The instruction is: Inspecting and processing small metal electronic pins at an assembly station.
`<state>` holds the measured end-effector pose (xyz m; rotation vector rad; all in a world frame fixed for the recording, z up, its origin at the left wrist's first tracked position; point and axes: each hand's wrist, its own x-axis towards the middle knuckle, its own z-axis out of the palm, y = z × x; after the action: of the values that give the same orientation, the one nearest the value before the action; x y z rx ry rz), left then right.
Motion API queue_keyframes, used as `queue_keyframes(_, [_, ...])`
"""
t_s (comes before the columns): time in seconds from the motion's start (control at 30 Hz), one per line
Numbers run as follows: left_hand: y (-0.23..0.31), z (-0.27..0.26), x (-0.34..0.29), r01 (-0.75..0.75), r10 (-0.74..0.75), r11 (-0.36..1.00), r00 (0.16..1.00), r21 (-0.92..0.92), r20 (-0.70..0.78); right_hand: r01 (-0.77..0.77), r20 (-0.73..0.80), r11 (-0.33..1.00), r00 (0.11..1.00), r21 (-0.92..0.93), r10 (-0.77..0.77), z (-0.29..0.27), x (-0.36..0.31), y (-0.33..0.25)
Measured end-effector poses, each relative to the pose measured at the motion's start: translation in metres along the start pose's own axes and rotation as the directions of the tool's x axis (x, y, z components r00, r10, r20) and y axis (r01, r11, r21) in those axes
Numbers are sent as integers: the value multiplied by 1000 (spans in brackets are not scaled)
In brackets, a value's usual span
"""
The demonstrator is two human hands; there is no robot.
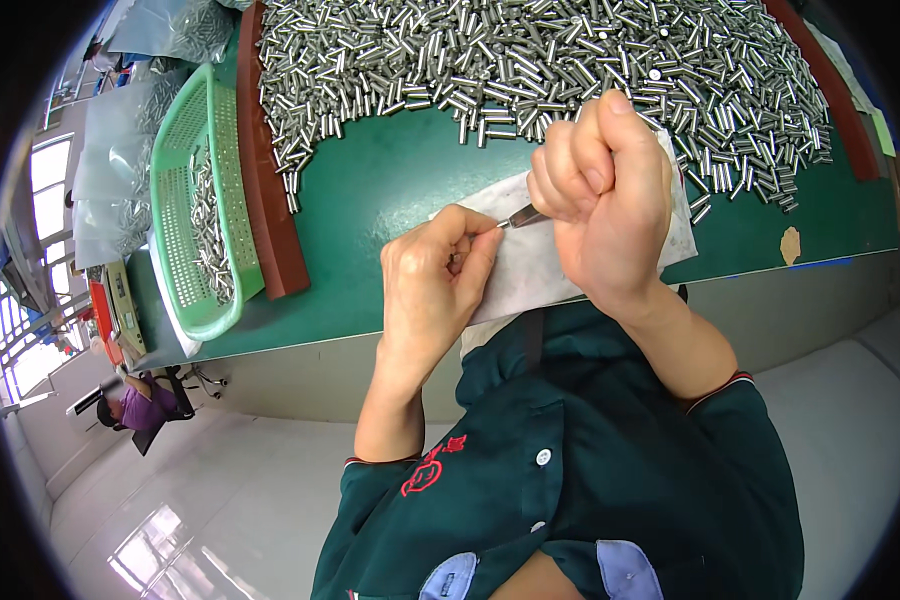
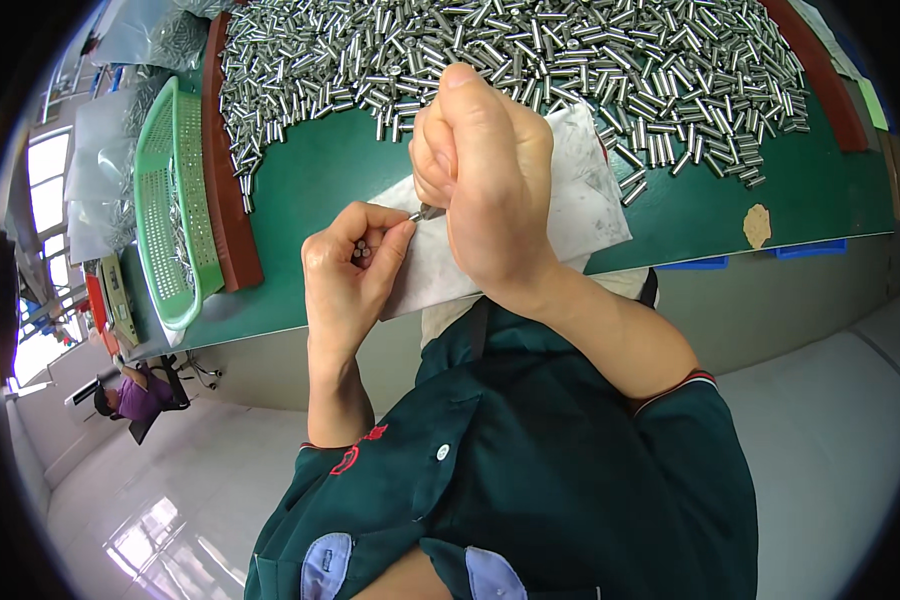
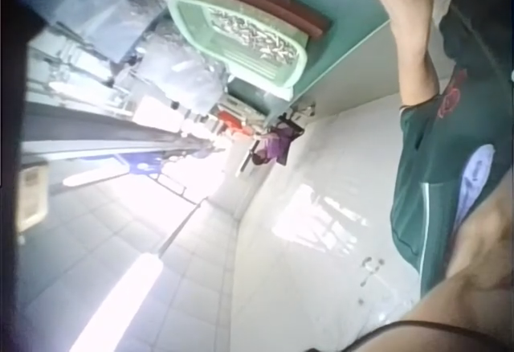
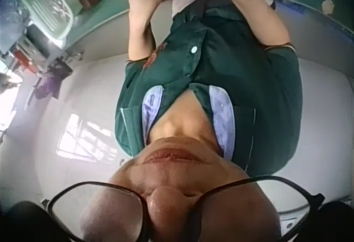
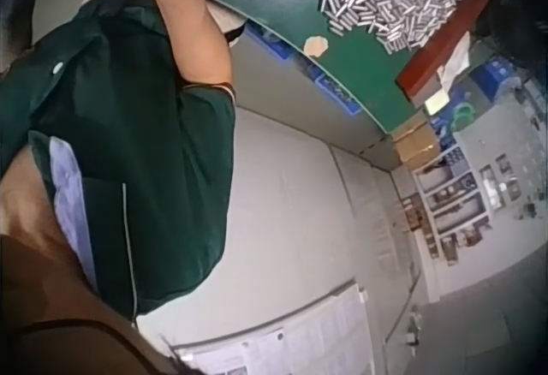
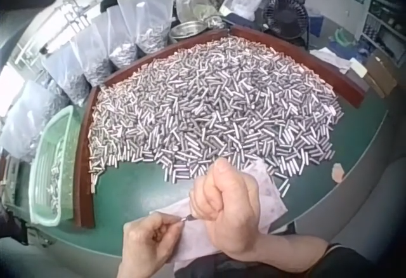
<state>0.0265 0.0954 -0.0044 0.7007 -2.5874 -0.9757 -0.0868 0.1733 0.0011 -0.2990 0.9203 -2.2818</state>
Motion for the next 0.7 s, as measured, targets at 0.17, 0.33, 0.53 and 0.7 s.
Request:
queue_keyframes(0.17, [0,0,0,11,-11,1000,1000,-24,-3,-8,9,1000,1000,25,8,1,0,0])
queue_keyframes(0.33, [-1,1,-1,0,0,1000,1000,-22,-13,-10,0,1000,1000,8,10,1,0,1])
queue_keyframes(0.53, [-2,3,0,12,-13,998,1000,-59,-15,28,13,997,1000,-72,-27,3,-1,5])
queue_keyframes(0.7, [-3,2,0,1,-2,998,1000,-61,-18,128,76,966,991,-223,-113,10,-6,8])
